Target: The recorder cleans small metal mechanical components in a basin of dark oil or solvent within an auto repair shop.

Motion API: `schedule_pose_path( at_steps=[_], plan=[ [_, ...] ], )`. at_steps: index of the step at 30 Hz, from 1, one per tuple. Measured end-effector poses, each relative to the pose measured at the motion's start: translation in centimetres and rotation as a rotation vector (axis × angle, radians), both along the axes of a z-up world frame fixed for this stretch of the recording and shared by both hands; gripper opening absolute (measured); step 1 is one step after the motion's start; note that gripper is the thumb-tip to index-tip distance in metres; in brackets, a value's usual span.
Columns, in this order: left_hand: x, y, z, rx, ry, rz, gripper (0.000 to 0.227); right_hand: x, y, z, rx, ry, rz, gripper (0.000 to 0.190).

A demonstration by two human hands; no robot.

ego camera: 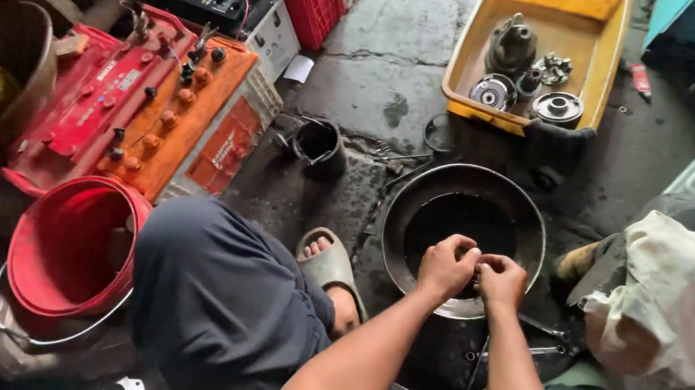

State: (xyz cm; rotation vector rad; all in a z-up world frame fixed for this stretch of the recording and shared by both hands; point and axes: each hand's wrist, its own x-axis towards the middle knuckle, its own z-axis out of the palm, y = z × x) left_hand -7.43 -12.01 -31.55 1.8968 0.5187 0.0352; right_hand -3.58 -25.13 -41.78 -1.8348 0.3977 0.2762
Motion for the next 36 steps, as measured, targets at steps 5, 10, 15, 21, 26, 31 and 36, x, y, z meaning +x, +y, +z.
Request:
schedule_pose_path(
  at_steps=[5,10,15,21,26,31,36],
  plan=[
    [1.0,0.7,-0.4,0.026,0.014,-0.007,0.031,1.9,1.4,0.1,0.007,0.055,-0.071,0.017],
    [1.6,2.1,-1.2,0.062,-0.021,0.004,0.03,3.2,3.1,-1.2,0.089,0.068,-0.143,0.016],
    [3.8,5.3,-1.3,0.172,-0.026,0.068,0.027,3.6,4.4,-1.4,0.068,0.134,-0.153,0.017],
    [7.4,14.2,-4.1,0.576,0.05,0.072,0.035,3.8,4.9,-0.1,0.071,0.199,-0.122,0.024],
    [8.6,20.7,-1.8,0.679,0.613,-0.012,0.089,3.8,4.8,-0.3,0.076,0.207,-0.096,0.024],
    [9.3,23.6,-3.8,0.752,0.776,-0.068,0.108,3.8,4.9,1.2,0.03,0.204,-0.084,0.023],
    [9.6,23.4,-3.0,0.773,0.786,0.0,0.108,3.9,5.0,1.5,-0.02,0.244,-0.083,0.022]
  ],
)
